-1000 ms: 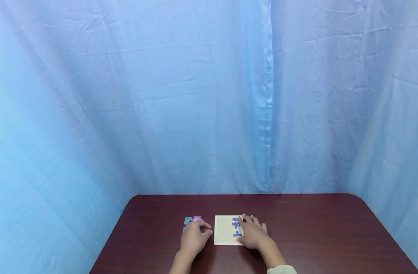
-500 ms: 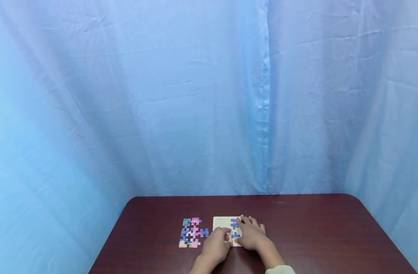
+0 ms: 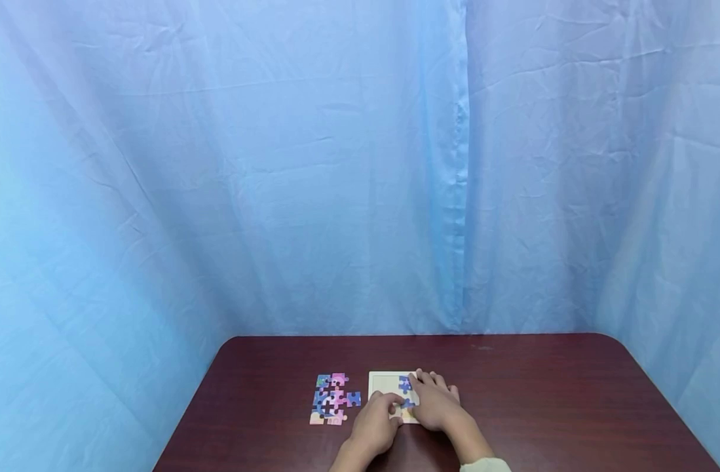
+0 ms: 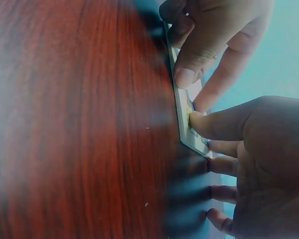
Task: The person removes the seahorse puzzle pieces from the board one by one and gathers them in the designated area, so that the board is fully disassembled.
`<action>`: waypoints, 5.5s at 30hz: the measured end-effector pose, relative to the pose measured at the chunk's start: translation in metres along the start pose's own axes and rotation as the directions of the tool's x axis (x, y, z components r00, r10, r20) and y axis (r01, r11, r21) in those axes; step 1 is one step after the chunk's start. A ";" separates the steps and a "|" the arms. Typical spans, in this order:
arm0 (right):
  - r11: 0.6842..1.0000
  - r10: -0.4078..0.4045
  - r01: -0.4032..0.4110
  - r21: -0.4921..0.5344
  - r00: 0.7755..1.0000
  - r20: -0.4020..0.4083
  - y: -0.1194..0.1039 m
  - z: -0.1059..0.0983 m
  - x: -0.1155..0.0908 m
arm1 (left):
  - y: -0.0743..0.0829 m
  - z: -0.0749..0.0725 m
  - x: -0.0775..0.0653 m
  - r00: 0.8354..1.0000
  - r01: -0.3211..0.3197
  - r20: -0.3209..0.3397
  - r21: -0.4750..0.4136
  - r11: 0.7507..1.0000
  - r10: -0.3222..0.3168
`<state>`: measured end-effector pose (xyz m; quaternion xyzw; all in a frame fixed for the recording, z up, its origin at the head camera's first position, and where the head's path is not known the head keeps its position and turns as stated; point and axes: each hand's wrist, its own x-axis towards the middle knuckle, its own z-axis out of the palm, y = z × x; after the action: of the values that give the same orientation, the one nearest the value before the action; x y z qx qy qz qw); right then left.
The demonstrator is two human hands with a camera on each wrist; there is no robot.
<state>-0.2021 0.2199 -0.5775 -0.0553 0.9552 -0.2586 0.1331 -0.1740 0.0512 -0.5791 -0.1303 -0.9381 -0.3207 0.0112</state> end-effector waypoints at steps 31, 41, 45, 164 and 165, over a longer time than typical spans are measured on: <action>1.000 0.010 -0.010 0.026 1.000 0.002 -0.002 -0.003 -0.001 | -0.003 0.003 0.006 1.000 -0.009 -0.018 -0.053 0.999 0.008; 0.997 0.047 -0.047 0.053 0.999 0.008 -0.003 -0.003 0.002 | -0.001 -0.002 0.009 0.997 0.008 -0.079 -0.136 0.991 -0.019; 0.996 0.056 -0.056 0.065 0.998 0.012 -0.003 -0.002 0.002 | -0.002 -0.003 0.012 0.993 0.041 -0.105 -0.166 0.985 -0.059; 0.999 0.012 -0.012 0.031 1.000 -0.006 -0.003 0.001 -0.001 | -0.021 0.013 0.037 0.994 0.093 0.063 -0.038 0.995 -0.090; 0.999 0.015 -0.015 0.032 1.000 -0.006 -0.004 0.000 -0.001 | -0.026 0.018 0.040 0.993 0.100 0.061 -0.049 0.994 -0.097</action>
<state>-0.2012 0.2165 -0.5753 -0.0451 0.9518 -0.2728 0.1328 -0.2177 0.0519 -0.6043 -0.0933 -0.9347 -0.3413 -0.0353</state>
